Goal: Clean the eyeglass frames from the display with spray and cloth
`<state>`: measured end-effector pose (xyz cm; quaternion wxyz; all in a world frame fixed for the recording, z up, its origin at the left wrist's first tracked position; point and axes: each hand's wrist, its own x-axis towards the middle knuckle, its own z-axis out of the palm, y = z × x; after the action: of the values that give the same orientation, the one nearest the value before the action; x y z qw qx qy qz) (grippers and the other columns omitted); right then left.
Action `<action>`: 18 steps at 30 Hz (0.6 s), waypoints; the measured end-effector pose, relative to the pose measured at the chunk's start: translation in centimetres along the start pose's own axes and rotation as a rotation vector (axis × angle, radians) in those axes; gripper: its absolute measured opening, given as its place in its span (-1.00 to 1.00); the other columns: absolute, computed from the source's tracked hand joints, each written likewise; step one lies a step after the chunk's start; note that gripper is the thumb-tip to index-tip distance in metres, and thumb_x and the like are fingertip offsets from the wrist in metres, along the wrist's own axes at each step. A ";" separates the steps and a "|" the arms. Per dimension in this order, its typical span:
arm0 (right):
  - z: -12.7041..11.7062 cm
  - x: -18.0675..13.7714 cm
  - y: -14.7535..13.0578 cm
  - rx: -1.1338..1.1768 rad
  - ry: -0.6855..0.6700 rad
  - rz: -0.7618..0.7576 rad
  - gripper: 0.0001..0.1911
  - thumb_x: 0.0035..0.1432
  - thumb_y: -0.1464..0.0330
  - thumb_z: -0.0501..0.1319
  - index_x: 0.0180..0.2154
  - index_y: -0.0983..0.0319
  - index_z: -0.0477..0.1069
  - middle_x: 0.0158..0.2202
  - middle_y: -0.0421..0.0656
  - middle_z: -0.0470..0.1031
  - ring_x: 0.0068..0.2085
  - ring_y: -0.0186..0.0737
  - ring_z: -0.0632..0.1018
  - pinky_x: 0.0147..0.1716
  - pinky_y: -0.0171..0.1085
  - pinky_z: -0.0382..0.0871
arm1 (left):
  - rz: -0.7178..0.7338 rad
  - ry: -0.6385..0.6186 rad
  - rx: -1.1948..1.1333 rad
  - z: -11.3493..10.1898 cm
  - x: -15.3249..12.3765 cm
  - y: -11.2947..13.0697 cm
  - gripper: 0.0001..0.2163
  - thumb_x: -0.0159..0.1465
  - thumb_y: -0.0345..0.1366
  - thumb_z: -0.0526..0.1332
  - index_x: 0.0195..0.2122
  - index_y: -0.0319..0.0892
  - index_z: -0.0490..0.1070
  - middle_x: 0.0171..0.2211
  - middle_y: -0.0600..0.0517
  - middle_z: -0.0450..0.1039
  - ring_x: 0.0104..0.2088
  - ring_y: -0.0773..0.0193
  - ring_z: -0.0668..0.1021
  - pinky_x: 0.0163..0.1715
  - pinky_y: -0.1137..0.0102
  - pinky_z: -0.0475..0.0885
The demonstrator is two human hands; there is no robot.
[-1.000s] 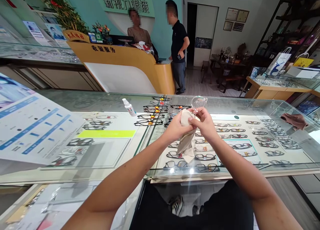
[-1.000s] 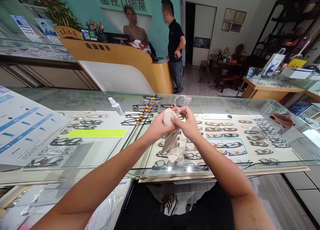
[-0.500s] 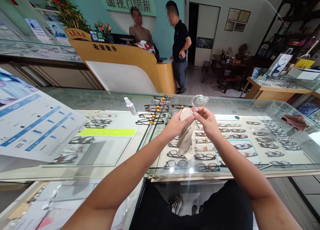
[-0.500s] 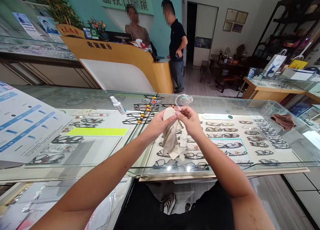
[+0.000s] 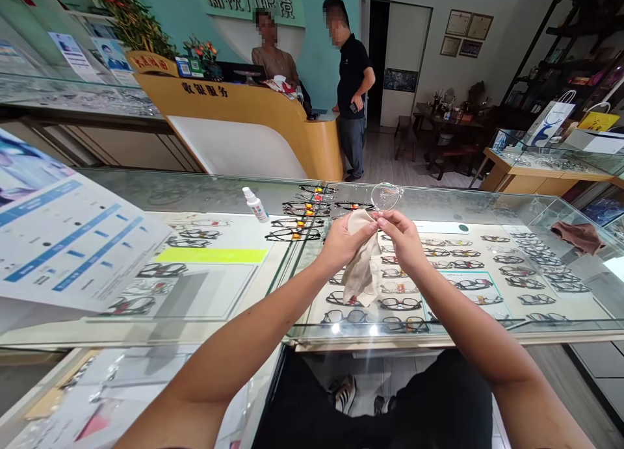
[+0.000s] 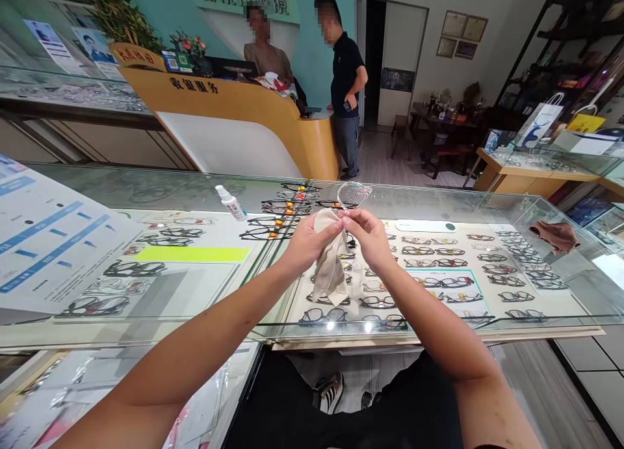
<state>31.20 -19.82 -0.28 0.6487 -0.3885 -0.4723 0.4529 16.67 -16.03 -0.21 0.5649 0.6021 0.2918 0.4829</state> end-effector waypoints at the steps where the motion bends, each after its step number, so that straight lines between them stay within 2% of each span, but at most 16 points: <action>1: 0.0 0.0 0.0 0.005 -0.002 -0.002 -0.64 -0.07 0.02 0.52 -0.34 0.09 0.55 -0.17 -0.19 0.66 -0.02 -0.11 0.59 0.15 -0.08 0.42 | 0.001 -0.003 -0.009 0.0 0.0 0.1 -0.45 0.02 0.13 0.53 -0.20 -0.25 0.57 -0.29 -0.03 0.61 -0.27 0.20 0.57 -0.18 0.35 0.45; 9: 0.0 0.1 0.3 0.002 -0.018 0.007 -0.62 -0.08 0.00 0.51 -0.33 0.08 0.55 -0.14 -0.20 0.64 0.00 -0.11 0.57 0.16 -0.10 0.41 | -0.079 0.014 -0.065 -0.2 0.2 0.3 -0.44 -0.06 0.10 0.57 -0.23 -0.25 0.54 -0.38 0.05 0.54 -0.40 0.32 0.49 -0.34 0.42 0.40; 14: 0.0 0.1 0.4 0.029 -0.049 0.000 -0.68 -0.05 0.06 0.51 -0.33 0.08 0.56 -0.15 -0.22 0.64 -0.03 -0.17 0.57 0.14 -0.16 0.40 | -0.065 0.053 -0.073 -0.1 0.2 0.5 -0.44 -0.10 0.11 0.59 -0.31 -0.25 0.52 -0.45 0.09 0.47 -0.45 0.37 0.43 -0.40 0.45 0.35; 18: -0.1 0.2 0.4 0.069 -0.037 0.023 -0.67 -0.08 0.08 0.52 -0.36 0.11 0.54 -0.22 -0.23 0.64 -0.10 -0.20 0.57 0.11 -0.17 0.40 | -0.040 0.051 -0.060 0.1 0.2 0.2 -0.45 -0.04 0.14 0.54 -0.28 -0.26 0.53 -0.42 0.06 0.49 -0.43 0.35 0.44 -0.41 0.45 0.33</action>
<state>31.19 -19.49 -0.64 0.6476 -0.3628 -0.4639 0.4835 16.74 -15.96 0.04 0.5848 0.5663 0.3035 0.4952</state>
